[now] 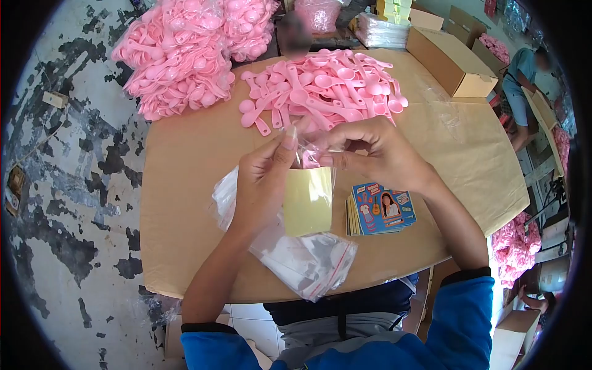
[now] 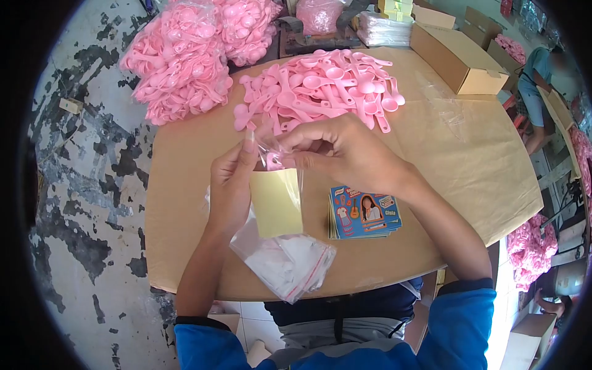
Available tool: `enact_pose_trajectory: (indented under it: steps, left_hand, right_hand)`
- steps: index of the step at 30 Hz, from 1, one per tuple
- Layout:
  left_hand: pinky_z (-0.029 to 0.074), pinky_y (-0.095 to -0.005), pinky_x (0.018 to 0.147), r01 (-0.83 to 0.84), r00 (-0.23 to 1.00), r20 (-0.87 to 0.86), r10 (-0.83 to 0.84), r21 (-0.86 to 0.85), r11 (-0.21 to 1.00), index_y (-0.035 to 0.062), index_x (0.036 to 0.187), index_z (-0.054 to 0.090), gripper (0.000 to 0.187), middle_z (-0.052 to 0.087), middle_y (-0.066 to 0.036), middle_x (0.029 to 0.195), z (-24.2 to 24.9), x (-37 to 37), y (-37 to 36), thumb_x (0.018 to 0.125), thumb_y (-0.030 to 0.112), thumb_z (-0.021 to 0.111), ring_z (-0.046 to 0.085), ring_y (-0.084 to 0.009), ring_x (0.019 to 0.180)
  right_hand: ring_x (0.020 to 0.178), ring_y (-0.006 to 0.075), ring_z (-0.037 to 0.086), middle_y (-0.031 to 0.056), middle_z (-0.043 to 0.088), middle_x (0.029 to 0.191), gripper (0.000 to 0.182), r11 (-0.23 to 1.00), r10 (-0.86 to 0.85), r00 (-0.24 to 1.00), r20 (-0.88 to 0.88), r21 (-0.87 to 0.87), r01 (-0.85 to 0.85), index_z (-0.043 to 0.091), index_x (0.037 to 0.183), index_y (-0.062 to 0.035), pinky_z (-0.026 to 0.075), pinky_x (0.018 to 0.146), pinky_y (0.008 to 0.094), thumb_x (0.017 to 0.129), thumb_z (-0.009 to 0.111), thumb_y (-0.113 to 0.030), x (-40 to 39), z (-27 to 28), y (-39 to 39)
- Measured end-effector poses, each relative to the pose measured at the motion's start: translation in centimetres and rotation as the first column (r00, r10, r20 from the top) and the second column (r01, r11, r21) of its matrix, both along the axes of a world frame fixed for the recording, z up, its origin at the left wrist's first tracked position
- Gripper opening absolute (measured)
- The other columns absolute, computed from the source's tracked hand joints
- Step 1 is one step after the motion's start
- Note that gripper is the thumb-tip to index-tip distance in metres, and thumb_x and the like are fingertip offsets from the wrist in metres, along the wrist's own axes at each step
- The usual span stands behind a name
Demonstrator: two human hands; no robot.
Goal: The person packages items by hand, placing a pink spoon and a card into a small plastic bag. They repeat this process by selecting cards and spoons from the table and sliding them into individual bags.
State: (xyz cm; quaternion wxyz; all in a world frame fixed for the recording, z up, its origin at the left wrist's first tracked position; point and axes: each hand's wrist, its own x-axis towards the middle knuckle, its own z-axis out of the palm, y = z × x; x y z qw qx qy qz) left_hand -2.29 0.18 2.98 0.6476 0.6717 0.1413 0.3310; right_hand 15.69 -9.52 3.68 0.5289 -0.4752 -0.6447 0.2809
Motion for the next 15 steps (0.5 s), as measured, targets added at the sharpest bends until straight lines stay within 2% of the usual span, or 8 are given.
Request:
enact_pose_trajectory:
  steps: [3,6,9,12,15]
  left_hand:
    - [0.052,-0.0216,0.074,-0.007,0.999,0.052,0.003,0.069,0.998,0.0012,0.134,0.054,0.046,0.068,-0.006,0.104,-0.7,0.5,0.7,0.102,0.034,0.047,0.064,-0.0074,0.086]
    - [0.055,-0.0238,0.073,0.092,0.996,-0.012,-0.092,-0.058,0.994,-0.0004,0.131,0.056,0.041,0.067,-0.007,0.108,0.1,-0.2,0.8,0.101,0.027,0.052,0.065,-0.0102,0.090]
    - [0.057,-0.0254,0.072,0.127,0.992,-0.005,-0.128,0.151,0.980,-0.0019,0.126,0.058,0.034,0.067,-0.008,0.109,0.0,-0.3,1.2,0.098,0.018,0.056,0.066,-0.0118,0.092]
    - [0.058,-0.0261,0.071,0.140,0.990,-0.009,-0.140,0.115,0.983,-0.0013,0.122,0.061,0.027,0.067,-0.007,0.106,-0.1,-0.7,1.7,0.097,0.010,0.056,0.065,-0.0120,0.093]
    - [0.057,-0.0250,0.069,0.159,0.987,-0.020,-0.159,0.244,0.957,0.0017,0.121,0.062,0.025,0.067,-0.005,0.102,1.0,-1.2,1.7,0.098,0.009,0.054,0.064,-0.0099,0.088]
  right_hand:
    - [0.089,0.0064,0.063,0.0052,0.071,0.098,0.018,0.977,-0.085,0.996,0.003,-0.196,0.084,0.068,0.108,-0.0014,0.052,0.079,0.0244,0.091,0.066,-0.008,-0.2,1.3,-0.7]
    - [0.091,0.0074,0.063,0.0036,0.070,0.098,0.021,0.997,-0.047,0.992,-0.121,-0.074,0.038,0.068,0.111,-0.0011,0.052,0.080,0.0248,0.090,0.067,-0.006,0.1,0.8,-0.5]
    - [0.090,0.0071,0.062,0.0032,0.070,0.096,0.019,0.995,-0.079,0.982,-0.170,-0.072,0.067,0.070,0.108,-0.0014,0.051,0.079,0.0246,0.090,0.067,-0.006,0.1,1.3,-0.7]
    - [0.090,0.0082,0.064,0.0055,0.071,0.102,0.023,0.999,-0.053,0.984,-0.169,-0.011,0.052,0.069,0.112,-0.0020,0.052,0.081,0.0243,0.090,0.063,0.000,0.6,0.8,-0.5]
    - [0.088,0.0124,0.066,0.0069,0.072,0.097,0.025,0.996,-0.020,0.998,-0.067,0.089,0.026,0.072,0.106,-0.0030,0.052,0.083,0.0280,0.085,0.063,0.005,1.3,0.6,-0.5]
